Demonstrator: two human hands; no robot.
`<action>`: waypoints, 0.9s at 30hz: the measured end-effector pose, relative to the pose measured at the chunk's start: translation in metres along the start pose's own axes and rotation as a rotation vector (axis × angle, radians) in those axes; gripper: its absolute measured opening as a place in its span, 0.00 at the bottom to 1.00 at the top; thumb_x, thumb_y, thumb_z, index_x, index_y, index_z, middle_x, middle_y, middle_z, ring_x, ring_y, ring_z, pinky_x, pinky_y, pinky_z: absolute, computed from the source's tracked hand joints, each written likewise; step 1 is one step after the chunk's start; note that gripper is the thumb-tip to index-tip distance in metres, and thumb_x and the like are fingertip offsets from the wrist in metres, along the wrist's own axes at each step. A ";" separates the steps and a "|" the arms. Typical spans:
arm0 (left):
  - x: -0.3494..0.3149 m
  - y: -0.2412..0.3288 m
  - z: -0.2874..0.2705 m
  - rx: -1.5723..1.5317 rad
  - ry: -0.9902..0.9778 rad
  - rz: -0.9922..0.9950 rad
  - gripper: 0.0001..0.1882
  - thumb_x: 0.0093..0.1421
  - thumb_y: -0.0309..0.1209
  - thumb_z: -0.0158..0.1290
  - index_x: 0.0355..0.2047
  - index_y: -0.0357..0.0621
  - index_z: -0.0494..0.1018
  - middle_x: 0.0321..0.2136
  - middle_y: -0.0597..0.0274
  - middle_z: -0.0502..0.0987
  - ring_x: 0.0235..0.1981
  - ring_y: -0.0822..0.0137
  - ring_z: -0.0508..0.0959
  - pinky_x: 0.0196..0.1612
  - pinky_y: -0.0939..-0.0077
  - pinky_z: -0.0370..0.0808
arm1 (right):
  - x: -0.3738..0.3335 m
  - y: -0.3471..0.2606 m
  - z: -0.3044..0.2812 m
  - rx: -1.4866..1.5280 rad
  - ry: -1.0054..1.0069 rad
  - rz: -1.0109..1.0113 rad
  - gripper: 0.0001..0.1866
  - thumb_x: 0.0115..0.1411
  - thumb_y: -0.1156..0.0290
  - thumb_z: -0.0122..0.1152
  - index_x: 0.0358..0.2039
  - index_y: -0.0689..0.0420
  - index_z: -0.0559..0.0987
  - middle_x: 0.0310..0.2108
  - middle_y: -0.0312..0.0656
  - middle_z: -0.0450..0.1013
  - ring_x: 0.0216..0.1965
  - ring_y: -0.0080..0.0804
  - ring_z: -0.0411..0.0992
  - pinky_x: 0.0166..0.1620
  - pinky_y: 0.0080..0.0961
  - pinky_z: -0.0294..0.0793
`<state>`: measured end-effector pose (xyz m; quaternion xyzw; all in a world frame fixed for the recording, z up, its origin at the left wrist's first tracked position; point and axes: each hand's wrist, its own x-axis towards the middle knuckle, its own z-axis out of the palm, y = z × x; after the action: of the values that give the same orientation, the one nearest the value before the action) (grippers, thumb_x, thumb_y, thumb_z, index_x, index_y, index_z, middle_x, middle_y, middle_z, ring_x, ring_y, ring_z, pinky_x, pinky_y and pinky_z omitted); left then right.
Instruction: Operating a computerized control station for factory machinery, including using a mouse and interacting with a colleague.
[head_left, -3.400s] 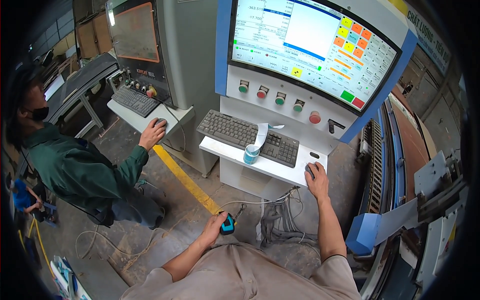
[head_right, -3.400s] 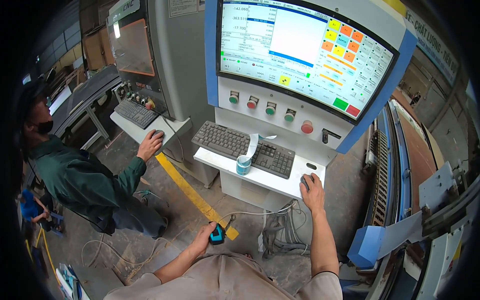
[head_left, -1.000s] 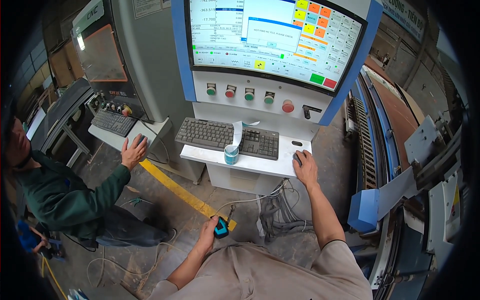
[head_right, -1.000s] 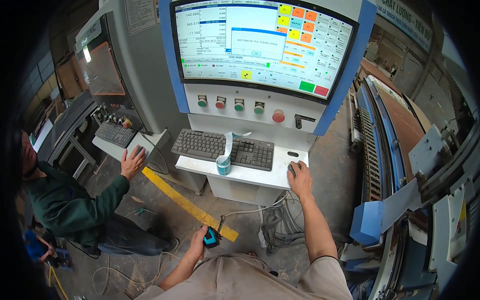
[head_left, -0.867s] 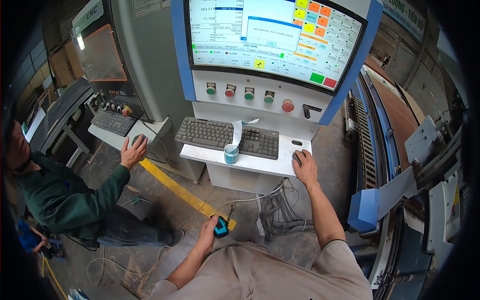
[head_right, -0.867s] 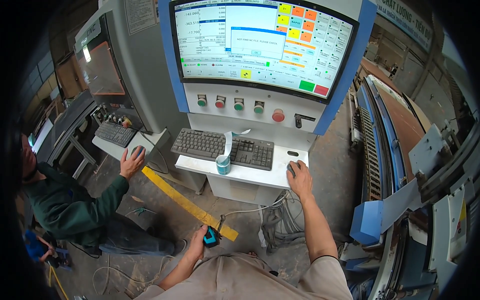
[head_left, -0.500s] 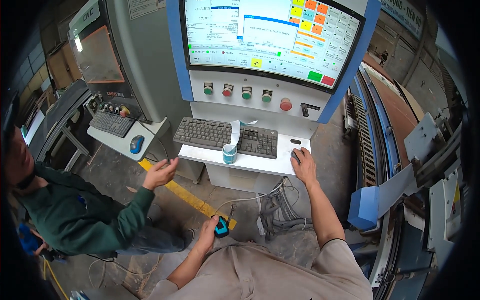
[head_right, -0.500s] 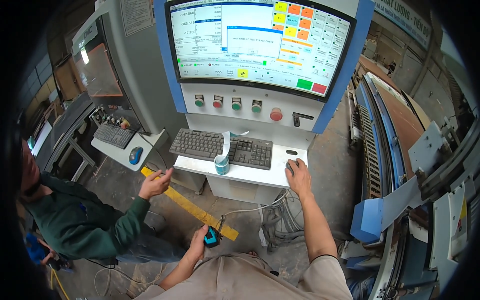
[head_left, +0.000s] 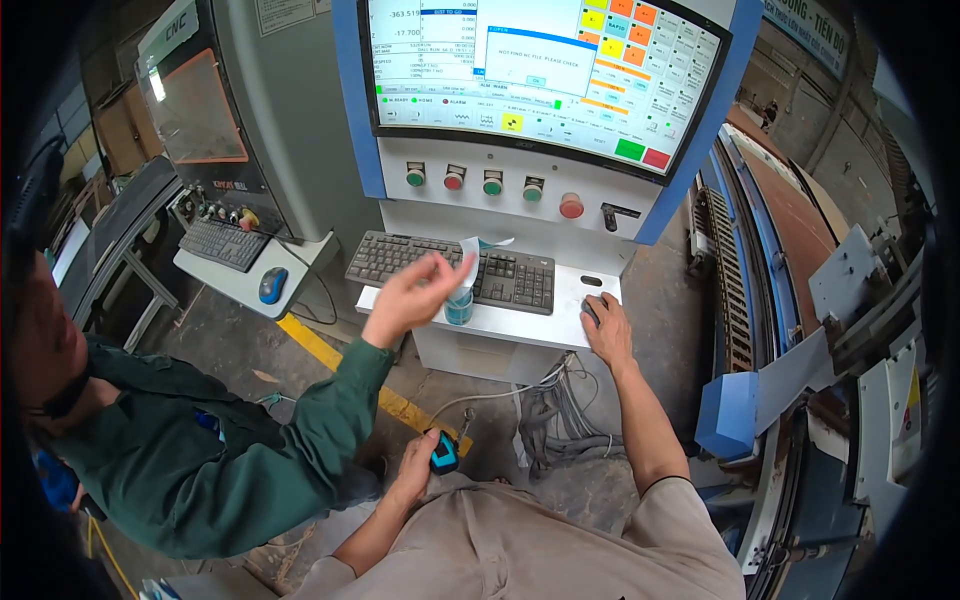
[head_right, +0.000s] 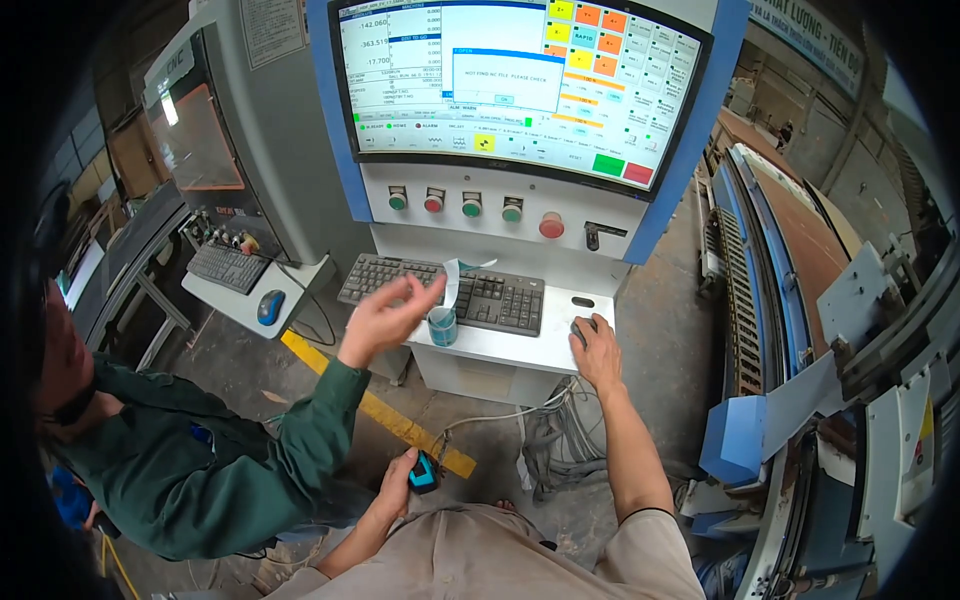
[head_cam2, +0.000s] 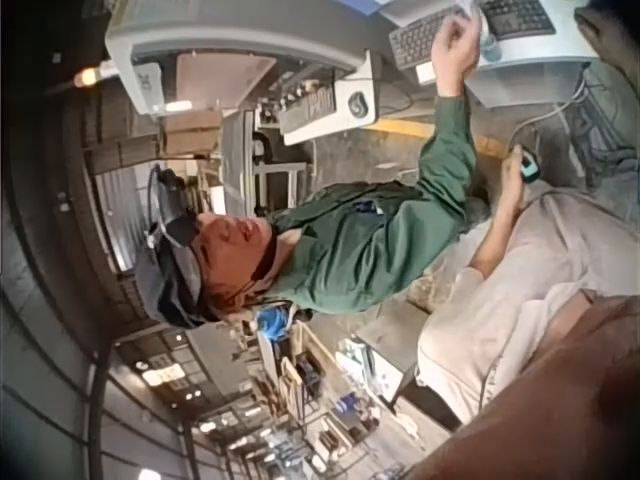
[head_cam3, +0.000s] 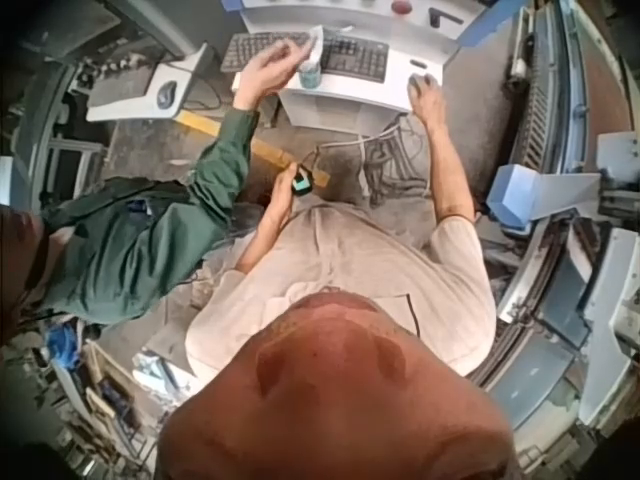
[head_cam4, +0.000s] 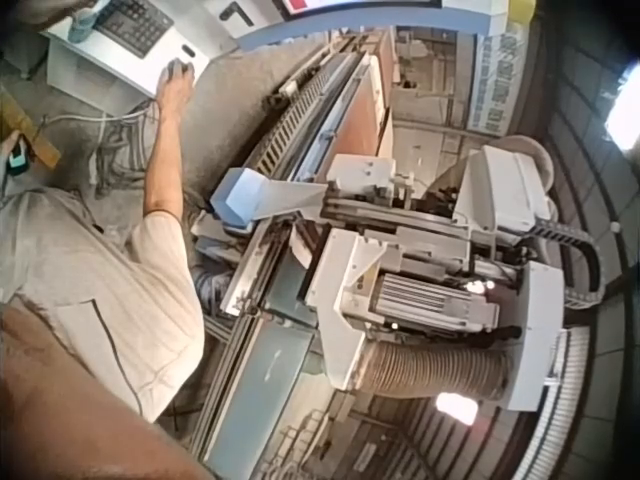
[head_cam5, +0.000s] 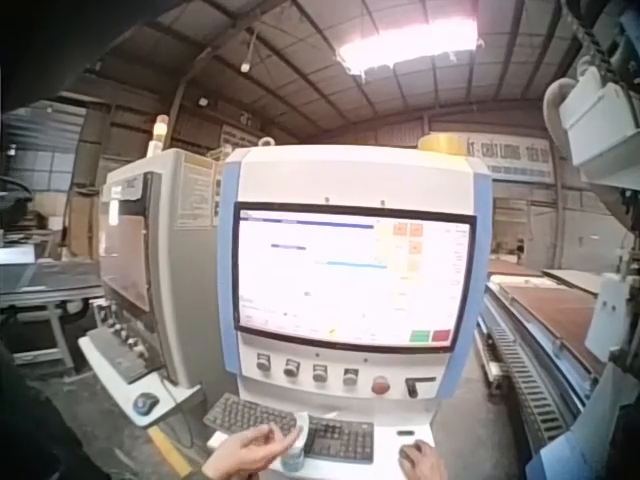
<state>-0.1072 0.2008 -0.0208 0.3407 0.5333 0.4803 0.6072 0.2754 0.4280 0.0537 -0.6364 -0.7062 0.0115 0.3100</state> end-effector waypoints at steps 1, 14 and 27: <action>-0.001 0.001 0.000 0.009 0.000 0.003 0.28 0.69 0.56 0.48 0.25 0.45 0.72 0.24 0.70 0.70 0.29 0.75 0.67 0.37 0.74 0.65 | 0.000 0.000 0.000 0.006 -0.001 0.002 0.22 0.61 0.61 0.64 0.56 0.50 0.80 0.61 0.56 0.69 0.60 0.55 0.69 0.61 0.46 0.71; -0.012 0.017 0.008 0.043 -0.010 0.010 0.26 0.70 0.55 0.48 0.26 0.46 0.74 0.24 0.70 0.74 0.28 0.75 0.70 0.37 0.74 0.68 | -0.002 0.000 -0.001 0.016 -0.017 -0.044 0.23 0.61 0.61 0.64 0.56 0.50 0.80 0.61 0.55 0.69 0.60 0.55 0.69 0.61 0.46 0.72; -0.006 0.009 0.006 0.010 -0.023 0.001 0.25 0.70 0.54 0.48 0.27 0.47 0.74 0.25 0.72 0.73 0.29 0.76 0.69 0.38 0.75 0.67 | -0.003 0.000 -0.002 0.000 -0.026 -0.093 0.22 0.61 0.61 0.64 0.56 0.50 0.80 0.60 0.55 0.70 0.59 0.55 0.70 0.60 0.46 0.72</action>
<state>-0.1033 0.1980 -0.0096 0.3495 0.5285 0.4739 0.6115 0.2763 0.4246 0.0547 -0.6027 -0.7390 0.0055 0.3011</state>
